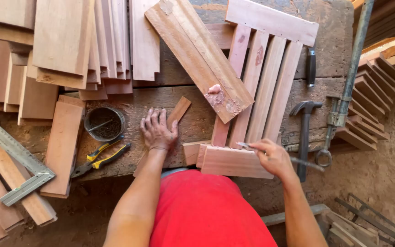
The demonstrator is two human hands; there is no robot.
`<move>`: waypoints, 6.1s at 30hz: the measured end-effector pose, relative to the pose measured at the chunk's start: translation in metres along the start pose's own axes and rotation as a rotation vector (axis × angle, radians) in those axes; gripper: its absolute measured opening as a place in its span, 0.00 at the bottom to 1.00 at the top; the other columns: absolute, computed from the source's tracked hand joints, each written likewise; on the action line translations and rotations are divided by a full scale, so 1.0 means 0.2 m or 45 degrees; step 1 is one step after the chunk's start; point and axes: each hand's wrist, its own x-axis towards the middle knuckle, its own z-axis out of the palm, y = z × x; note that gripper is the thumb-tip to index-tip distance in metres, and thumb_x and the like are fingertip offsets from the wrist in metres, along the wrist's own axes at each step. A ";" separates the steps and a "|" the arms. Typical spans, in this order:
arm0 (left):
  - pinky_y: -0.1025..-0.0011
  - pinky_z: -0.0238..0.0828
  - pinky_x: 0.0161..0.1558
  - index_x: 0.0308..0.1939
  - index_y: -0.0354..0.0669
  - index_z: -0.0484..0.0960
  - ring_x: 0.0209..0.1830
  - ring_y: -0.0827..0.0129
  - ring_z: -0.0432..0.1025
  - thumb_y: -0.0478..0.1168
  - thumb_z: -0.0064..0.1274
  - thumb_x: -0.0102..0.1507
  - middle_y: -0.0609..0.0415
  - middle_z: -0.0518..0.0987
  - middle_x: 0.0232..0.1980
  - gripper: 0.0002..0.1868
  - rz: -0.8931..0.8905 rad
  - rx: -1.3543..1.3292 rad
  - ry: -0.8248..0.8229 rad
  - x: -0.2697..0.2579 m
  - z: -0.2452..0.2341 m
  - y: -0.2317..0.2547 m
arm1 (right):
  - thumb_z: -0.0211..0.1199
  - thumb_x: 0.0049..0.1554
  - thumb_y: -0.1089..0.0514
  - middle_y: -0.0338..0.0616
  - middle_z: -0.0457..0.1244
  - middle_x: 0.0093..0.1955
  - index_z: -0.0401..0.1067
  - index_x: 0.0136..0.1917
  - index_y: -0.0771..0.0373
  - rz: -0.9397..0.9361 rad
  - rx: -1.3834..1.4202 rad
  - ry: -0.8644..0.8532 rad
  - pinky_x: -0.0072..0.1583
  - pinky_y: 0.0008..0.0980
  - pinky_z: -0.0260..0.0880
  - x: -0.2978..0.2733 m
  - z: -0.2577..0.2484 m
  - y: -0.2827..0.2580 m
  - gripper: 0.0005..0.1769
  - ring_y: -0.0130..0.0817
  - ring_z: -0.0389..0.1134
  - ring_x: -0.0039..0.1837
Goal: Applying and smoothing wood filler on the joints of a wooden furniture component using a putty knife.
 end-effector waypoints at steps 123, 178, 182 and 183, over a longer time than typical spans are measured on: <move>0.48 0.53 0.69 0.61 0.58 0.80 0.72 0.58 0.63 0.66 0.54 0.59 0.55 0.72 0.61 0.32 0.020 0.094 0.008 0.00 0.04 -0.02 | 0.60 0.54 0.67 0.53 0.71 0.52 0.83 0.57 0.61 -0.135 0.724 -0.090 0.57 0.41 0.71 0.31 -0.23 -0.17 0.19 0.40 0.69 0.51; 0.50 0.50 0.70 0.65 0.54 0.78 0.76 0.61 0.59 0.66 0.52 0.61 0.55 0.70 0.65 0.34 0.037 0.057 -0.045 -0.04 0.09 -0.03 | 0.51 0.59 0.50 0.28 0.69 0.56 0.80 0.49 0.37 0.124 -0.350 0.062 0.54 0.51 0.73 -0.04 -0.13 0.45 0.15 0.47 0.73 0.55; 0.49 0.52 0.68 0.64 0.55 0.78 0.74 0.58 0.61 0.66 0.51 0.61 0.53 0.71 0.63 0.33 0.054 0.082 -0.004 -0.04 0.06 0.01 | 0.57 0.57 0.52 0.28 0.69 0.53 0.80 0.49 0.36 -0.031 -0.181 0.340 0.53 0.45 0.72 0.02 -0.25 0.16 0.13 0.42 0.73 0.55; 0.48 0.55 0.67 0.63 0.55 0.79 0.72 0.56 0.64 0.65 0.52 0.61 0.52 0.72 0.61 0.32 0.042 0.106 0.026 -0.02 0.02 0.01 | 0.57 0.57 0.53 0.26 0.69 0.52 0.80 0.49 0.35 -0.097 -0.176 0.416 0.53 0.44 0.72 0.07 -0.26 0.04 0.14 0.40 0.73 0.55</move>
